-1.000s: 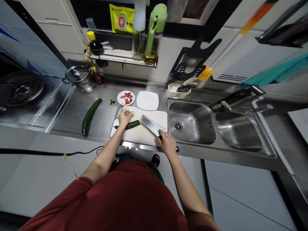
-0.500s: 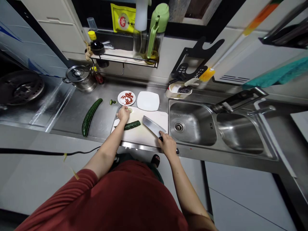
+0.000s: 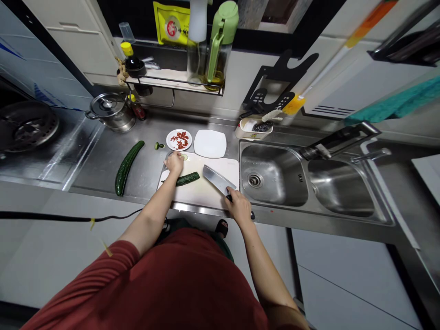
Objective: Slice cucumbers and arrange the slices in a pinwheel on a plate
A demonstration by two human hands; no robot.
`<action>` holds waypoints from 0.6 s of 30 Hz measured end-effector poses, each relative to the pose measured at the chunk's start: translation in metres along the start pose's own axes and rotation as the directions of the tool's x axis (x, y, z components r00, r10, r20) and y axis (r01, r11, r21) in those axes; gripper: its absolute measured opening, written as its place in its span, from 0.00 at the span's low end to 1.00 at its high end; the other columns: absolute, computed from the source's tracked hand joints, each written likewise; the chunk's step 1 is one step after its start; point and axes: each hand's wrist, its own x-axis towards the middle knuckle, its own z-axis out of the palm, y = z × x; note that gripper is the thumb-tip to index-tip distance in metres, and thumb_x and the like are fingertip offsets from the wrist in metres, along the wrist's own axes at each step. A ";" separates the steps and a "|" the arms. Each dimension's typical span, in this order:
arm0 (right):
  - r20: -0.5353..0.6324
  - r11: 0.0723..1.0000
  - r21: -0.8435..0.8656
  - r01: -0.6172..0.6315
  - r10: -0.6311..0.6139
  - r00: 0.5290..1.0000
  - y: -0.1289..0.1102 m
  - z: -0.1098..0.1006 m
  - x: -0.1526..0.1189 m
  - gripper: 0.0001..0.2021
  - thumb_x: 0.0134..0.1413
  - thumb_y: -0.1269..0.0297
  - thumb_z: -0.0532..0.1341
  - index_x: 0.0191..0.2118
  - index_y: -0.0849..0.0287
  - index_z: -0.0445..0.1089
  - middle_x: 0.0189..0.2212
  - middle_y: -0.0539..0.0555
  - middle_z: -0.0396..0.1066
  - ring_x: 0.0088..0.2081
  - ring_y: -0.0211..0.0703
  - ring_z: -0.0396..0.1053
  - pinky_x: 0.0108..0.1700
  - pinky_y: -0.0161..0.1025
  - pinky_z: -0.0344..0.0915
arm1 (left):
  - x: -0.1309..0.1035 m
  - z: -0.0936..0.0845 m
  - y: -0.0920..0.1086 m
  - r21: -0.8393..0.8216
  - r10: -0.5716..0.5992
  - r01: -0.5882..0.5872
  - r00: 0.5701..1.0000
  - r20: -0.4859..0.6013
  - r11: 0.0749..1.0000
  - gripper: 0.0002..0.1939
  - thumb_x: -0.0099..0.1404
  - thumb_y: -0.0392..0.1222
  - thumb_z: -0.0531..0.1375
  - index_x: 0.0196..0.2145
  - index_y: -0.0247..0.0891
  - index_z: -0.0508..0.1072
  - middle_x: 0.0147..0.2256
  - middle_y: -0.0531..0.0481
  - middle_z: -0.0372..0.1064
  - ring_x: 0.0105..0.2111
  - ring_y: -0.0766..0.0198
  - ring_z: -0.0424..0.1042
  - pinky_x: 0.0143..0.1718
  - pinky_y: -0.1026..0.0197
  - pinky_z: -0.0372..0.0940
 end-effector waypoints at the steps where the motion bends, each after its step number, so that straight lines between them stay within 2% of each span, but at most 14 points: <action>1: 0.001 1.000 0.001 -0.001 0.001 1.000 0.000 0.000 0.000 0.21 0.58 0.63 0.56 0.57 0.58 0.63 0.39 0.56 0.71 0.39 0.45 0.67 0.40 0.37 0.58 | 0.000 0.000 0.000 0.010 -0.003 0.003 1.000 0.000 1.000 0.07 0.60 0.43 0.58 0.36 0.44 0.72 0.39 0.46 0.74 0.45 0.52 0.69 0.48 0.50 0.53; 13: -0.002 1.000 0.013 -0.007 0.007 1.000 0.000 0.004 0.000 0.20 0.59 0.63 0.55 0.57 0.58 0.64 0.39 0.56 0.72 0.39 0.45 0.68 0.38 0.36 0.59 | 0.003 0.001 0.000 0.032 -0.007 0.007 1.000 -0.001 0.999 0.08 0.61 0.44 0.55 0.34 0.44 0.74 0.38 0.43 0.75 0.44 0.50 0.70 0.47 0.48 0.53; 18: -0.002 0.997 0.074 -0.031 0.031 1.000 -0.001 0.005 -0.002 0.20 0.59 0.62 0.54 0.56 0.57 0.65 0.42 0.55 0.72 0.39 0.45 0.69 0.37 0.36 0.60 | 0.004 -0.002 0.000 0.036 0.001 -0.002 1.000 0.012 0.999 0.09 0.62 0.44 0.55 0.34 0.44 0.74 0.37 0.43 0.74 0.45 0.48 0.70 0.48 0.46 0.51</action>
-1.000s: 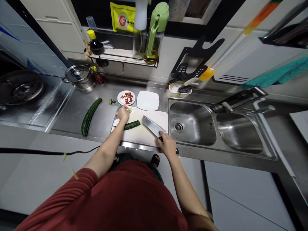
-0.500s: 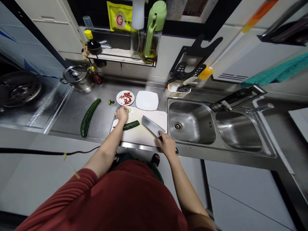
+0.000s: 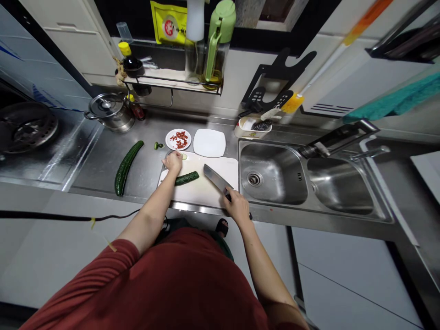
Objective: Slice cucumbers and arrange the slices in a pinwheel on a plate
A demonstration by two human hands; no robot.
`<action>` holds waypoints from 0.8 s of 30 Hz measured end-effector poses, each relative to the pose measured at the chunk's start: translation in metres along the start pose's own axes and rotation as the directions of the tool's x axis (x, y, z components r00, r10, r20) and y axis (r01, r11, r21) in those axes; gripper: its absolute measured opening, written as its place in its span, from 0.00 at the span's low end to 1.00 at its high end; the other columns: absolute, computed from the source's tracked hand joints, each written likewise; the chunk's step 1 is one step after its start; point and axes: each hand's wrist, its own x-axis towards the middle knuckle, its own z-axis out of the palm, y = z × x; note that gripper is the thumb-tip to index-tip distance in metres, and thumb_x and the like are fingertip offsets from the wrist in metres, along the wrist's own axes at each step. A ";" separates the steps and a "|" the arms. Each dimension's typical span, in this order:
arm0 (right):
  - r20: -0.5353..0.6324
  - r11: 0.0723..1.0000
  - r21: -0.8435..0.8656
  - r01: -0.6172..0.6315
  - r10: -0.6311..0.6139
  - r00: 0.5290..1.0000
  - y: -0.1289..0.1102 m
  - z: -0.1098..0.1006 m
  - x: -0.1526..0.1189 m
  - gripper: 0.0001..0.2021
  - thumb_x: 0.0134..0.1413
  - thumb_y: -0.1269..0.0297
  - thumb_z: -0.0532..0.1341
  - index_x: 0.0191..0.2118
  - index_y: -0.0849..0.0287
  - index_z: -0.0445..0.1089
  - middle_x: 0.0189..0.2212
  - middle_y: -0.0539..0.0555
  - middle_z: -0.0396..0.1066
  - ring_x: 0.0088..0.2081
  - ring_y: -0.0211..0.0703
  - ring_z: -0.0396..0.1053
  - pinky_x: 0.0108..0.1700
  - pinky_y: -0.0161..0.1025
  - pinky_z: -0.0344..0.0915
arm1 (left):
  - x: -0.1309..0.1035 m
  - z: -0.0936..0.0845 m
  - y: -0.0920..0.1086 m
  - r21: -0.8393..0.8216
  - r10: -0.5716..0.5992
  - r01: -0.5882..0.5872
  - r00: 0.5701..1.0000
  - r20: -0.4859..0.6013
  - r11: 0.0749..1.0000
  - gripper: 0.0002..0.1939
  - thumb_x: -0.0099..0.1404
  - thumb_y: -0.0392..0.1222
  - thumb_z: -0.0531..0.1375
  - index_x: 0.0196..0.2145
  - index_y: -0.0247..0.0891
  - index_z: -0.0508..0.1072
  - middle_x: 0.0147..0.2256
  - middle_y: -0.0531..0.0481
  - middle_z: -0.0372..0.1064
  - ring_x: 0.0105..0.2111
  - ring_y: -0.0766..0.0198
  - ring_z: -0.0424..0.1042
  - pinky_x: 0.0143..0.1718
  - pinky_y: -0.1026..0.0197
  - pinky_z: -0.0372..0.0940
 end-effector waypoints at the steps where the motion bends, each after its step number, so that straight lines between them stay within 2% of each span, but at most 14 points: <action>1: 0.001 1.000 0.017 -0.007 0.007 1.000 -0.001 0.000 0.000 0.19 0.59 0.62 0.53 0.55 0.56 0.65 0.43 0.55 0.73 0.39 0.44 0.70 0.36 0.36 0.60 | -0.001 -0.001 0.000 -0.002 -0.002 0.002 1.000 -0.003 1.000 0.09 0.62 0.44 0.54 0.34 0.44 0.74 0.38 0.43 0.74 0.45 0.48 0.70 0.48 0.46 0.51; 6: 0.000 0.995 0.079 -0.052 0.052 0.999 -0.004 -0.001 0.000 0.19 0.59 0.61 0.54 0.55 0.55 0.65 0.45 0.54 0.74 0.38 0.44 0.71 0.35 0.35 0.59 | -0.012 -0.009 -0.004 -0.103 -0.017 0.014 0.999 -0.029 0.995 0.10 0.64 0.46 0.53 0.38 0.46 0.73 0.37 0.47 0.74 0.44 0.50 0.69 0.49 0.46 0.51; 10: 0.004 0.992 0.088 -0.092 0.092 0.996 -0.007 0.000 0.002 0.18 0.60 0.59 0.53 0.54 0.54 0.66 0.39 0.53 0.76 0.35 0.44 0.71 0.34 0.35 0.56 | -0.032 -0.018 -0.006 -0.174 -0.007 -0.002 0.999 -0.052 0.985 0.10 0.64 0.46 0.54 0.41 0.47 0.72 0.37 0.49 0.73 0.43 0.52 0.69 0.49 0.48 0.52; 16: 0.021 0.982 0.145 -0.120 0.118 0.993 -0.013 0.000 0.006 0.19 0.64 0.53 0.50 0.52 0.55 0.68 0.28 0.52 0.74 0.30 0.43 0.70 0.31 0.34 0.53 | -0.071 -0.031 -0.009 -0.169 0.201 -0.210 0.977 -0.070 0.963 0.11 0.65 0.46 0.55 0.42 0.45 0.73 0.38 0.49 0.73 0.44 0.54 0.68 0.49 0.52 0.53; 20: 0.047 0.982 0.139 -0.126 0.121 0.992 -0.016 0.004 0.011 0.18 0.65 0.54 0.49 0.53 0.55 0.68 0.31 0.53 0.75 0.32 0.43 0.71 0.32 0.34 0.53 | -0.089 -0.034 -0.014 -0.122 0.306 -0.310 0.951 -0.053 0.943 0.11 0.65 0.47 0.55 0.41 0.44 0.74 0.39 0.48 0.74 0.44 0.54 0.68 0.48 0.52 0.53; 24: 0.090 0.985 0.104 -0.139 0.130 0.987 -0.020 0.005 0.019 0.18 0.66 0.56 0.47 0.54 0.56 0.66 0.36 0.55 0.76 0.35 0.44 0.71 0.34 0.34 0.54 | -0.096 -0.032 -0.021 -0.060 0.377 -0.378 0.926 -0.037 0.924 0.10 0.65 0.47 0.56 0.41 0.44 0.74 0.40 0.49 0.74 0.44 0.55 0.68 0.47 0.53 0.53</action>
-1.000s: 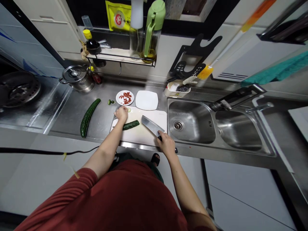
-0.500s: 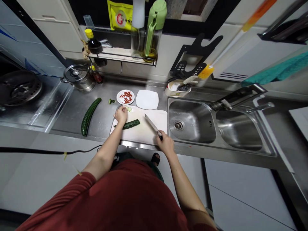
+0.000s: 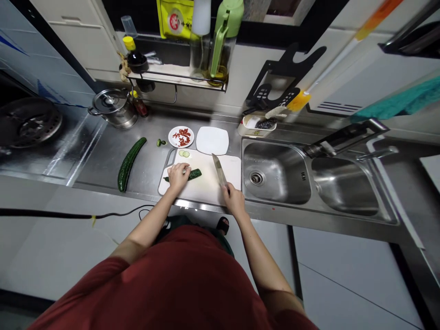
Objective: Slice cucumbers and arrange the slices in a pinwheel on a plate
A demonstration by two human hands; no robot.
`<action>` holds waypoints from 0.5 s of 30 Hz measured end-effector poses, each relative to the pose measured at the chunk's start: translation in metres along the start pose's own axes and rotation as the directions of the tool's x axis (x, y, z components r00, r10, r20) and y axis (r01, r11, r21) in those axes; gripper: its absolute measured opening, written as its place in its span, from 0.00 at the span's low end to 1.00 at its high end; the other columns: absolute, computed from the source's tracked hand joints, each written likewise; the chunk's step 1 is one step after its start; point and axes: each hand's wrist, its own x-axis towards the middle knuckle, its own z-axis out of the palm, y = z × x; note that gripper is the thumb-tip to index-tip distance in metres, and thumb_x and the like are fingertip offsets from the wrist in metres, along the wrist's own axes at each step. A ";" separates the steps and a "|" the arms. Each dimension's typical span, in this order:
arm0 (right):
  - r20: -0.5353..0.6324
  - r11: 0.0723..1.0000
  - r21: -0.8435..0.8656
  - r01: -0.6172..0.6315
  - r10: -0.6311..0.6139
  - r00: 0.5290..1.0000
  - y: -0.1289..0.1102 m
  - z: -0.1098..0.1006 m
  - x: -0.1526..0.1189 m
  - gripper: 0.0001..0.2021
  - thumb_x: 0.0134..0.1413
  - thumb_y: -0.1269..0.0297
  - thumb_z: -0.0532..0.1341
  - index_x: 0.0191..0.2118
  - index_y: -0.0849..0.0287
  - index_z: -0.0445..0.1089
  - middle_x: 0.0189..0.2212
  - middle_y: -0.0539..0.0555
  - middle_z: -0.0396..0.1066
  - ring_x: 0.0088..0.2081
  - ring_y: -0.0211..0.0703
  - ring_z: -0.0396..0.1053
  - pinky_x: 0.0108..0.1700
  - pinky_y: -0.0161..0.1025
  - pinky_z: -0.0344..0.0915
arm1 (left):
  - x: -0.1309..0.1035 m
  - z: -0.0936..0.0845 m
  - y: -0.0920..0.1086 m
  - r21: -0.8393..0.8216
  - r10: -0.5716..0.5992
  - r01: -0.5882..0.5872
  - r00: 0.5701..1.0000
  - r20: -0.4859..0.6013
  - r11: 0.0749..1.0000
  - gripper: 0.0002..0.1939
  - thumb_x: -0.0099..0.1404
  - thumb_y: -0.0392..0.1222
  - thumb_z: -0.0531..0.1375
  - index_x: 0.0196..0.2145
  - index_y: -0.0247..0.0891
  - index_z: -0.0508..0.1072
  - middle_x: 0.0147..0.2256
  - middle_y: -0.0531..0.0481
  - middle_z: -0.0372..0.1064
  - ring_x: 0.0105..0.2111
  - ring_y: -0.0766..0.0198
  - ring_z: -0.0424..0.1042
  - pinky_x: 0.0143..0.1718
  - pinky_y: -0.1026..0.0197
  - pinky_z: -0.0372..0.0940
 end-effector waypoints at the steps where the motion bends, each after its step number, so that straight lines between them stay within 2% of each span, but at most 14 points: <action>1: 0.015 1.000 -0.009 -0.001 0.001 1.000 -0.002 -0.001 0.002 0.18 0.66 0.56 0.47 0.54 0.56 0.66 0.36 0.55 0.76 0.36 0.44 0.71 0.34 0.34 0.54 | -0.001 0.001 -0.001 0.009 0.018 -0.018 1.000 0.001 1.000 0.10 0.66 0.47 0.56 0.40 0.44 0.74 0.40 0.49 0.74 0.44 0.55 0.68 0.47 0.53 0.54; 7: 0.138 0.997 -0.047 0.067 -0.060 0.989 -0.021 -0.016 0.011 0.18 0.67 0.57 0.45 0.53 0.56 0.65 0.38 0.55 0.75 0.39 0.45 0.71 0.35 0.34 0.55 | -0.001 0.005 -0.005 0.016 0.127 -0.127 0.991 0.033 0.992 0.11 0.66 0.49 0.56 0.40 0.44 0.75 0.41 0.49 0.74 0.43 0.56 0.67 0.46 0.53 0.54; 11: 0.221 0.987 -0.115 0.110 -0.083 0.972 -0.032 -0.023 0.016 0.17 0.67 0.58 0.45 0.51 0.57 0.65 0.38 0.57 0.75 0.41 0.47 0.71 0.37 0.35 0.56 | 0.002 0.006 -0.003 -0.013 0.212 -0.212 0.972 0.099 0.977 0.13 0.66 0.50 0.55 0.40 0.45 0.77 0.41 0.49 0.74 0.43 0.58 0.68 0.45 0.54 0.55; 15: 0.295 0.976 -0.162 0.145 -0.092 0.951 -0.038 -0.026 0.019 0.16 0.67 0.59 0.45 0.50 0.57 0.64 0.41 0.59 0.74 0.43 0.47 0.71 0.40 0.36 0.58 | 0.004 0.010 -0.001 -0.021 0.241 -0.240 0.962 0.126 0.970 0.14 0.67 0.52 0.54 0.42 0.47 0.77 0.41 0.49 0.74 0.43 0.58 0.68 0.45 0.53 0.55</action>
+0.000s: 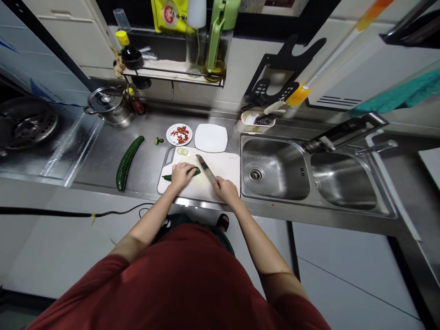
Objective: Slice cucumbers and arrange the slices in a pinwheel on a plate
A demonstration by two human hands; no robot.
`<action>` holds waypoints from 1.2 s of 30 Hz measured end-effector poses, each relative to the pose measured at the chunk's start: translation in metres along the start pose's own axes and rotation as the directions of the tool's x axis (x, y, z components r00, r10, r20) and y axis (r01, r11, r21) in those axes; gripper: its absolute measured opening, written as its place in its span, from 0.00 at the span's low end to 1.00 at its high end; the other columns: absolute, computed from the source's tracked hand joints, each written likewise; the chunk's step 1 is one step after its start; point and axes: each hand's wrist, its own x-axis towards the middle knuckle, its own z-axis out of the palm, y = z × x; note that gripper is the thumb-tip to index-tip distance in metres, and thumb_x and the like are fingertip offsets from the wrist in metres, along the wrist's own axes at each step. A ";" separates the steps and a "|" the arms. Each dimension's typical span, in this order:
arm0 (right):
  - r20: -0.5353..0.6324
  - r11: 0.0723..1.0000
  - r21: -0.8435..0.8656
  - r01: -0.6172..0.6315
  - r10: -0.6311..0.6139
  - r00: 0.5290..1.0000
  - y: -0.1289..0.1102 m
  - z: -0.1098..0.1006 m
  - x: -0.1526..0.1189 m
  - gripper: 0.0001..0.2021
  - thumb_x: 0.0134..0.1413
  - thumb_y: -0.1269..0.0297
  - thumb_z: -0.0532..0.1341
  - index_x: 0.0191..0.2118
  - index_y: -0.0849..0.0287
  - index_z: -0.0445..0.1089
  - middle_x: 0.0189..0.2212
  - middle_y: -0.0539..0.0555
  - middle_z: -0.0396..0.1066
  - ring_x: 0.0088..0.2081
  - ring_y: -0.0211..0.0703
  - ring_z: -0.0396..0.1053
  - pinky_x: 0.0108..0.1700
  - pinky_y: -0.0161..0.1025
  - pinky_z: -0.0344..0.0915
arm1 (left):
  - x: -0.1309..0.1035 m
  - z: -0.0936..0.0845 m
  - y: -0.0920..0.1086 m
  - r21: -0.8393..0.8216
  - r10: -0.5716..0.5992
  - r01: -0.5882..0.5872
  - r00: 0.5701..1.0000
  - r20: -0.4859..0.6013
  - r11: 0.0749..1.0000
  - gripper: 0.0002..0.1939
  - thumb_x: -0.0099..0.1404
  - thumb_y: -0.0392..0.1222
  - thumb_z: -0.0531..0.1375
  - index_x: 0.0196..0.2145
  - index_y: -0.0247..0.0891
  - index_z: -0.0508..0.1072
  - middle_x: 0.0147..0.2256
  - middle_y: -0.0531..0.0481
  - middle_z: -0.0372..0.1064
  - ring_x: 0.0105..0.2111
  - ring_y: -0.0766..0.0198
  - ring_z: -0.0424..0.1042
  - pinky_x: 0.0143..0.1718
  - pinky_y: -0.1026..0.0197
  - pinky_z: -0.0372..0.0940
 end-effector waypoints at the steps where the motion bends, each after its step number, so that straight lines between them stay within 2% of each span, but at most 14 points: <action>1: 0.012 1.000 -0.010 0.001 -0.001 1.000 -0.001 -0.001 0.001 0.16 0.67 0.59 0.45 0.50 0.57 0.64 0.41 0.59 0.73 0.43 0.47 0.70 0.40 0.36 0.58 | 0.000 0.001 0.000 -0.001 0.002 -0.002 1.000 0.005 1.000 0.15 0.67 0.52 0.54 0.42 0.47 0.77 0.41 0.49 0.74 0.43 0.57 0.68 0.45 0.53 0.55; 9: 0.037 0.999 -0.047 0.006 -0.004 0.999 -0.001 0.000 0.000 0.15 0.66 0.60 0.45 0.49 0.58 0.64 0.41 0.59 0.73 0.43 0.48 0.71 0.40 0.37 0.59 | -0.001 0.005 -0.002 -0.010 0.019 -0.018 0.998 0.054 1.000 0.15 0.68 0.51 0.52 0.43 0.46 0.77 0.42 0.49 0.75 0.44 0.59 0.70 0.46 0.53 0.54; 19: 0.069 0.999 -0.035 -0.005 0.007 0.998 -0.005 -0.003 -0.006 0.15 0.66 0.61 0.45 0.49 0.58 0.64 0.41 0.60 0.73 0.43 0.49 0.71 0.40 0.37 0.59 | -0.007 0.008 -0.002 0.004 0.058 -0.058 0.998 0.034 0.998 0.16 0.68 0.51 0.52 0.43 0.48 0.77 0.41 0.48 0.74 0.43 0.59 0.69 0.46 0.53 0.54; 26: 0.077 1.000 -0.015 0.003 -0.002 0.997 -0.006 0.001 -0.007 0.15 0.66 0.60 0.45 0.49 0.58 0.64 0.42 0.60 0.73 0.44 0.48 0.71 0.41 0.37 0.59 | -0.008 0.014 -0.007 0.014 0.109 -0.109 0.994 0.019 0.994 0.18 0.69 0.52 0.50 0.45 0.48 0.77 0.41 0.48 0.73 0.42 0.59 0.68 0.42 0.57 0.59; 36: 0.093 1.000 0.002 -0.002 0.001 0.996 -0.009 0.003 -0.005 0.15 0.67 0.61 0.45 0.49 0.59 0.64 0.43 0.60 0.73 0.45 0.48 0.70 0.42 0.37 0.60 | -0.008 0.008 -0.001 0.040 0.048 -0.051 0.996 0.070 0.998 0.18 0.69 0.51 0.49 0.46 0.49 0.76 0.42 0.48 0.72 0.43 0.59 0.67 0.42 0.57 0.62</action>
